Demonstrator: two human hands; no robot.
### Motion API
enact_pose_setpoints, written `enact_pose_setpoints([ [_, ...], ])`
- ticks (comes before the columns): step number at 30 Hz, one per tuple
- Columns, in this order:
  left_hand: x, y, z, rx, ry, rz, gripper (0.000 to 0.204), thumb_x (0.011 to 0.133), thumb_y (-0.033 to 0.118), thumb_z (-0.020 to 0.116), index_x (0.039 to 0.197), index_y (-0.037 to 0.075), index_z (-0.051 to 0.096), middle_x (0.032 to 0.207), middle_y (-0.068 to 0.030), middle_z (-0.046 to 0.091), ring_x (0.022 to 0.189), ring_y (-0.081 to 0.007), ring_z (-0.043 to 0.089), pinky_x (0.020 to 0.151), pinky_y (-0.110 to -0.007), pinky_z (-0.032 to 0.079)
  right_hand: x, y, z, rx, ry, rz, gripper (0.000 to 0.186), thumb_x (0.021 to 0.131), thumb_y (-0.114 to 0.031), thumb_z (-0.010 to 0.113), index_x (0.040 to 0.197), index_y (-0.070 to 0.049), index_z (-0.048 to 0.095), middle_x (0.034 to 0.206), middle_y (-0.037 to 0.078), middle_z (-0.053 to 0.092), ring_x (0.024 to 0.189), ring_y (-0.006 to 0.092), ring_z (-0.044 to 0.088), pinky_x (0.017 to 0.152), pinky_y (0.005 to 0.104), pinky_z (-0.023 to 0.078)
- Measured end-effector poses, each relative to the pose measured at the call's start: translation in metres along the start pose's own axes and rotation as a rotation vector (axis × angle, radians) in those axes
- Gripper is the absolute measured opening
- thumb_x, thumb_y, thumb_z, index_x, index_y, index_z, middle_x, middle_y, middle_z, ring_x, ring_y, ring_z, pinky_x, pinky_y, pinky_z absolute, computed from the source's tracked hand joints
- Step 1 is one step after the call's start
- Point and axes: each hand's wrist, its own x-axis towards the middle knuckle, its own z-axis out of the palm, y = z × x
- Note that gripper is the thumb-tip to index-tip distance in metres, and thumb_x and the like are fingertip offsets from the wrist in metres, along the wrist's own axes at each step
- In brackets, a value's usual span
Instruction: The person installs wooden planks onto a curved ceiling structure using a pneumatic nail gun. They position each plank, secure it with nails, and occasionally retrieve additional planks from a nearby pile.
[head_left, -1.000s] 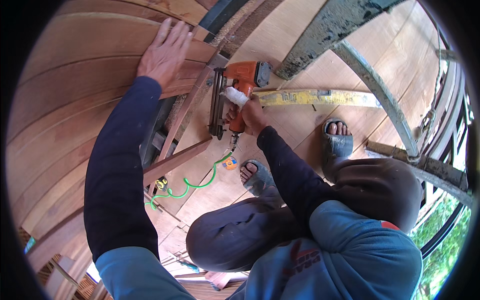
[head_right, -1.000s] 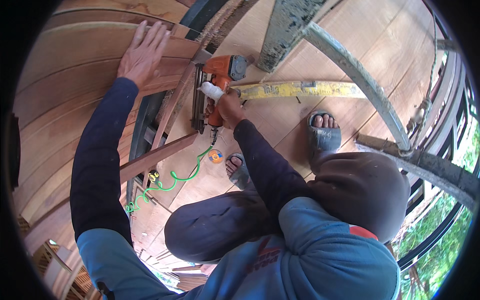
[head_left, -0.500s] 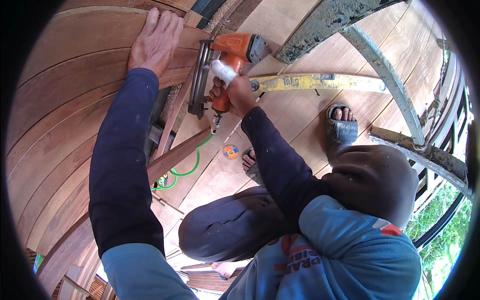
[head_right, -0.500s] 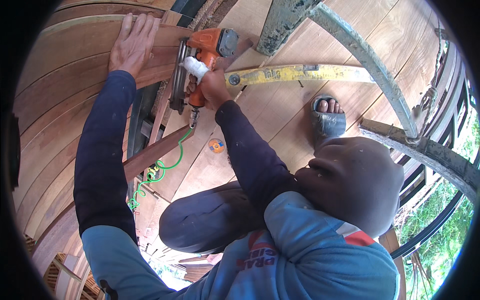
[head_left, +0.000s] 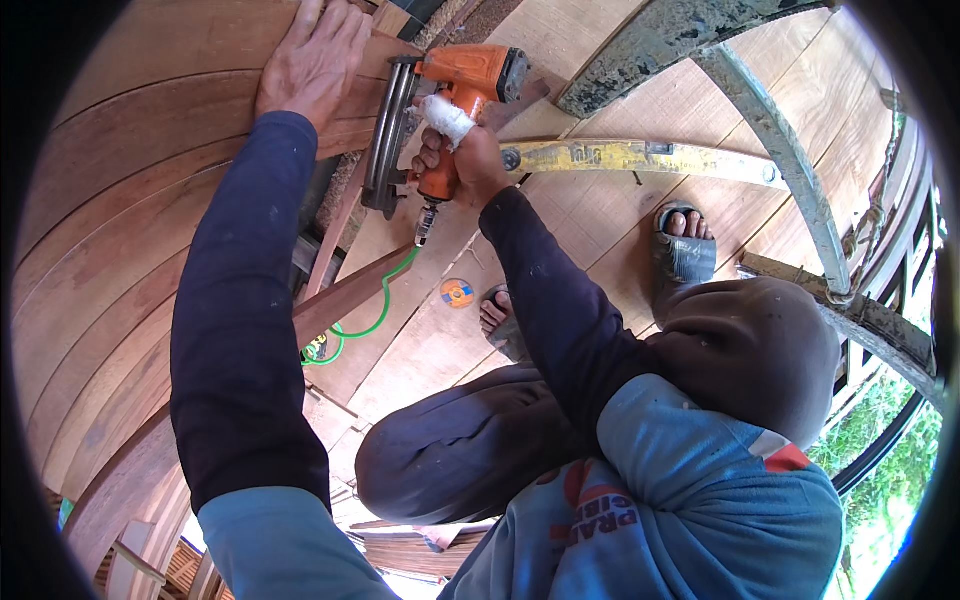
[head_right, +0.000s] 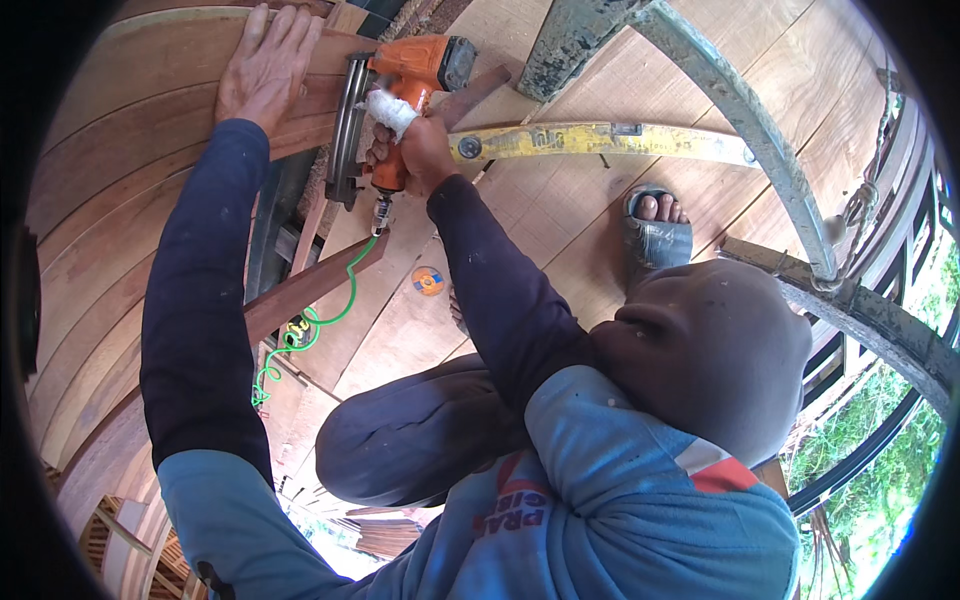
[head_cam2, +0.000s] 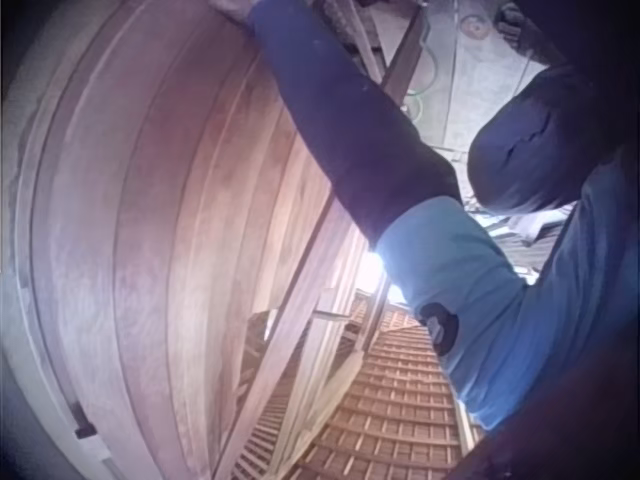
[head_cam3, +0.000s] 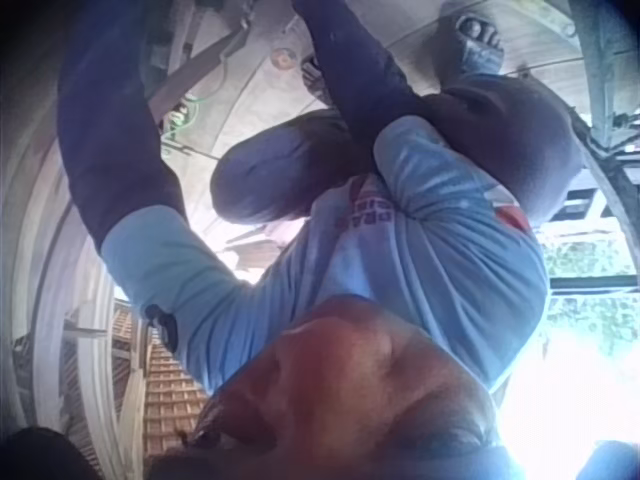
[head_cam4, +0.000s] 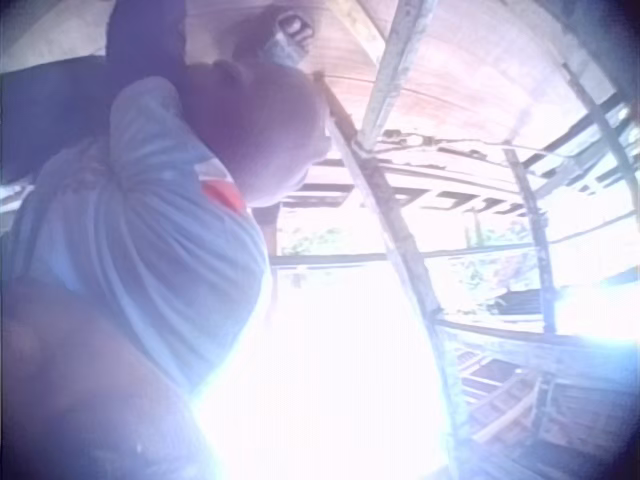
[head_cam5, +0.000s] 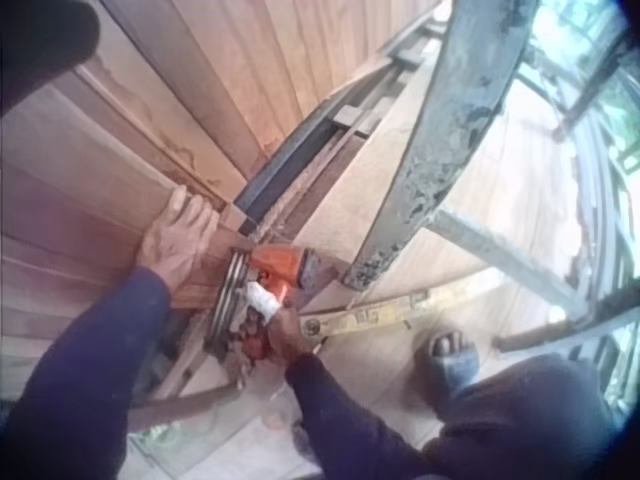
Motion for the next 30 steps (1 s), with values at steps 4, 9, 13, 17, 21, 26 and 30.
enact_pose_setpoints([
  [4, 0.007, -0.001, -0.006, -0.048, -0.044, 0.000, 0.039, 0.084, 0.024, 0.046, 0.117, 0.005, 0.057, 0.110, -0.0067, 0.056, 0.118, -0.0228, 0.045, 0.111, -0.045, 0.022, 0.004, 0.007, -0.006, 0.010, -0.022, -0.001, 0.035, 0.091, -0.030, 0.060, 0.117, -0.008, 0.056, 0.061, -0.002, 0.044, 0.051, 0.0132, 0.044, 0.057, 0.0349, 0.043],
  [9, 0.003, 0.000, 0.000, -0.026, 0.038, -0.009, 0.037, 0.084, 0.022, 0.046, 0.115, 0.005, 0.058, 0.109, -0.0069, 0.056, 0.116, -0.0223, 0.045, 0.111, -0.045, 0.022, 0.004, 0.008, -0.004, -0.026, -0.025, -0.018, 0.035, 0.091, -0.031, 0.060, 0.119, -0.009, 0.056, 0.063, -0.002, 0.044, 0.054, 0.0132, 0.046, 0.058, 0.0355, 0.044],
  [13, 0.004, -0.001, 0.006, -0.027, 0.088, 0.005, 0.037, 0.085, 0.022, 0.045, 0.115, 0.005, 0.057, 0.109, -0.0075, 0.056, 0.116, -0.0222, 0.045, 0.111, -0.044, 0.022, 0.007, 0.009, -0.007, -0.030, -0.019, -0.016, 0.034, 0.093, -0.032, 0.056, 0.119, -0.010, 0.057, 0.063, -0.003, 0.044, 0.055, 0.0133, 0.046, 0.059, 0.0370, 0.045],
  [17, 0.004, 0.002, 0.015, -0.053, 0.046, -0.005, 0.035, 0.084, 0.022, 0.046, 0.112, 0.005, 0.058, 0.108, -0.0074, 0.056, 0.115, -0.0224, 0.045, 0.111, -0.044, 0.023, 0.005, 0.010, -0.009, 0.011, -0.034, 0.007, 0.035, 0.095, -0.034, 0.052, 0.120, -0.011, 0.057, 0.064, -0.003, 0.044, 0.055, 0.0137, 0.047, 0.060, 0.0388, 0.046],
  [21, 0.002, 0.002, 0.011, -0.055, 0.091, -0.012, 0.033, 0.083, 0.022, 0.048, 0.109, 0.006, 0.059, 0.105, -0.0073, 0.056, 0.115, -0.0226, 0.046, 0.110, -0.044, 0.024, 0.010, 0.014, -0.008, 0.022, -0.069, -0.003, 0.035, 0.095, -0.033, 0.052, 0.121, -0.011, 0.057, 0.064, -0.003, 0.043, 0.054, 0.0142, 0.048, 0.060, 0.0401, 0.047],
  [26, 0.006, 0.002, 0.009, -0.092, 0.082, -0.012, 0.034, 0.082, 0.022, 0.048, 0.109, 0.006, 0.060, 0.107, -0.0073, 0.056, 0.115, -0.0227, 0.046, 0.110, -0.045, 0.024, 0.013, 0.014, -0.007, 0.030, -0.051, -0.009, 0.033, 0.095, -0.032, 0.054, 0.120, -0.010, 0.057, 0.063, -0.003, 0.042, 0.053, 0.0141, 0.047, 0.059, 0.0387, 0.046],
  [30, -0.001, 0.003, 0.005, -0.124, 0.024, -0.021, 0.031, 0.081, 0.021, 0.048, 0.106, 0.006, 0.059, 0.103, -0.0071, 0.056, 0.113, -0.0225, 0.046, 0.110, -0.044, 0.025, 0.007, 0.020, -0.001, 0.042, -0.042, 0.030, 0.030, 0.094, -0.029, 0.056, 0.116, -0.009, 0.060, 0.062, -0.004, 0.041, 0.053, 0.0138, 0.046, 0.059, 0.0369, 0.046],
])
